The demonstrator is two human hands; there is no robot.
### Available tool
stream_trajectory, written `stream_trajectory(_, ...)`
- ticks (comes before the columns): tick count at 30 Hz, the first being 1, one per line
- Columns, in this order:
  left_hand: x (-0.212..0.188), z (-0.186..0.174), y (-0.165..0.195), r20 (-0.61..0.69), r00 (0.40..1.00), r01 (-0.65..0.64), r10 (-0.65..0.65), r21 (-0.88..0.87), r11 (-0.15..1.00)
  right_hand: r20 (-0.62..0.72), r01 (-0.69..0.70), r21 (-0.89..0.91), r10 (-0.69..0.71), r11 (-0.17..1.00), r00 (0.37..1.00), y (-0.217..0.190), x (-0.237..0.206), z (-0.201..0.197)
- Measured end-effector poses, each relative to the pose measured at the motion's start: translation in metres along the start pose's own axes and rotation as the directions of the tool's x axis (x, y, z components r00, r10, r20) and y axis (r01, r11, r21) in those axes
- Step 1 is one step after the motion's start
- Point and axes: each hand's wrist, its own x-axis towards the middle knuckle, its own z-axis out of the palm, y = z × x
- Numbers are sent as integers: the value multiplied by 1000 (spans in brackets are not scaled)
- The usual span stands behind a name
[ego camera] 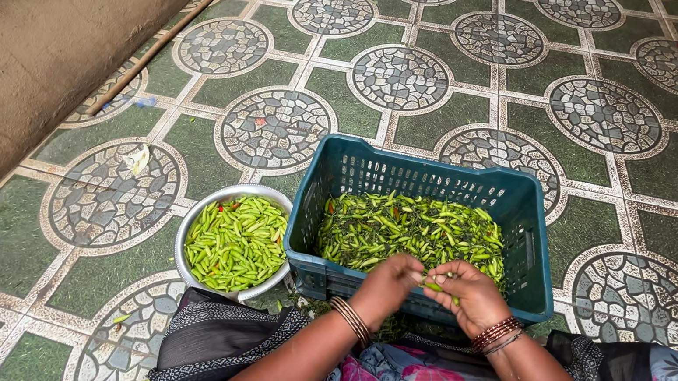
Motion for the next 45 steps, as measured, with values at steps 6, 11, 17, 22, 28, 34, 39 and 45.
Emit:
stream_trajectory(6, -20, 11, 19, -12, 936, -280, 353, 584, 762, -38, 93, -65, -96, 994, 995, 12, -6, 6)
stream_trajectory(11, -27, 14, 29, 101, 828, -466, 551, 671, 577, -42, 115, 15, -114, 993, 993, 12, -7, 11)
stream_trajectory(17, -29, 9, 38, 96, 850, -438, 519, 677, 591, -20, 41, -52, -42, 998, 999, 2, -7, 11)
stream_trajectory(22, -20, -10, 41, 19, 821, -431, 571, 676, 597, -14, -25, -246, 23, 969, 1000, -5, -7, 9)
stream_trajectory(28, -5, -24, 22, -100, 882, -386, 460, 405, 829, 140, -123, -123, 140, 985, 980, -20, -16, 5)
stream_trajectory(34, 7, -26, 14, -86, 990, 70, -107, -358, 931, 202, -80, 195, 39, 978, 979, -41, -25, 17)
stream_trajectory(39, 5, -25, 7, 52, 982, 183, -180, -476, 860, 151, 54, 154, -77, 987, 986, -43, -29, 23)
stream_trajectory(45, 10, -1, -17, 76, 976, 209, -203, -76, 975, 59, 202, 10, -202, 979, 978, -35, -28, 25)
